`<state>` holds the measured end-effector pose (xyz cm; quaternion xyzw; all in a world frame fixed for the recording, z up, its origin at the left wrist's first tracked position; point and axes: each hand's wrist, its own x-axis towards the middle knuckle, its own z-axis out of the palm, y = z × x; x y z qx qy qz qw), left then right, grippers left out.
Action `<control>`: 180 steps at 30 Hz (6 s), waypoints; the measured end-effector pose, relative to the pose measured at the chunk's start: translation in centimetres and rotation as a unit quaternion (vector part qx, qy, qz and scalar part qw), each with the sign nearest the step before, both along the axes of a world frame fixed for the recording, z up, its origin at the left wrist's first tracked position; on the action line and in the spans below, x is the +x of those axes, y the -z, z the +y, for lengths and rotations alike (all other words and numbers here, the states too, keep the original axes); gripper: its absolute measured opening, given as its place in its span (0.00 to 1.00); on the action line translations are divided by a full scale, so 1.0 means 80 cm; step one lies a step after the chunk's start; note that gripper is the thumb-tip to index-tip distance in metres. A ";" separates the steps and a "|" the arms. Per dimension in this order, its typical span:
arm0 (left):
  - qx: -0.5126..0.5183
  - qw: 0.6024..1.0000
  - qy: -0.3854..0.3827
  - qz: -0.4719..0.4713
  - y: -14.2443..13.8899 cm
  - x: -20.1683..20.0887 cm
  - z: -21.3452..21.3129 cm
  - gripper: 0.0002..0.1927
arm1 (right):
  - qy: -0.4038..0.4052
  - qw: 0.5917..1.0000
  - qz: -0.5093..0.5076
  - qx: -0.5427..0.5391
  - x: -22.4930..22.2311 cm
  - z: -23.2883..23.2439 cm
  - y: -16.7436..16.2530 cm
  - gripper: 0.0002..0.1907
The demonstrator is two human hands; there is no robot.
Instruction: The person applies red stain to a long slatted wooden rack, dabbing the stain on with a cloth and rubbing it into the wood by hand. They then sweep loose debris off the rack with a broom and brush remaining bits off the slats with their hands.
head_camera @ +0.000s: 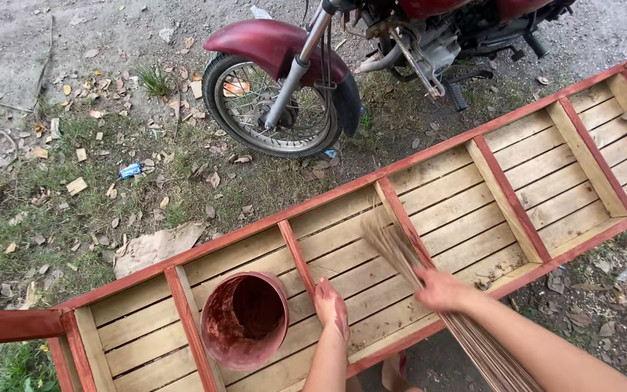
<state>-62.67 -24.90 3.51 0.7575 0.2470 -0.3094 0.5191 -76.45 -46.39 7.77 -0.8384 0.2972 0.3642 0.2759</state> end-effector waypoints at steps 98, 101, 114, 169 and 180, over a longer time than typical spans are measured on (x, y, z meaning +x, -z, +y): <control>-0.126 0.943 0.061 0.302 -0.022 -0.205 0.053 0.57 | 0.651 0.679 0.075 0.331 -0.140 0.273 -0.148 0.25; -0.102 0.941 0.028 0.322 0.003 -0.220 0.075 0.52 | 0.650 0.670 0.087 0.348 -0.150 0.284 -0.140 0.23; -0.220 0.942 0.122 0.222 -0.029 -0.159 -0.051 0.55 | 0.595 0.749 -0.063 0.284 -0.126 0.195 -0.084 0.25; -0.180 0.977 0.085 0.078 -0.053 -0.129 -0.080 0.59 | 0.310 0.937 -0.035 0.155 -0.201 0.177 -0.150 0.55; -0.192 0.972 0.129 -0.032 -0.072 -0.081 -0.117 0.57 | 0.293 0.952 -0.080 -0.035 -0.193 0.218 -0.115 0.33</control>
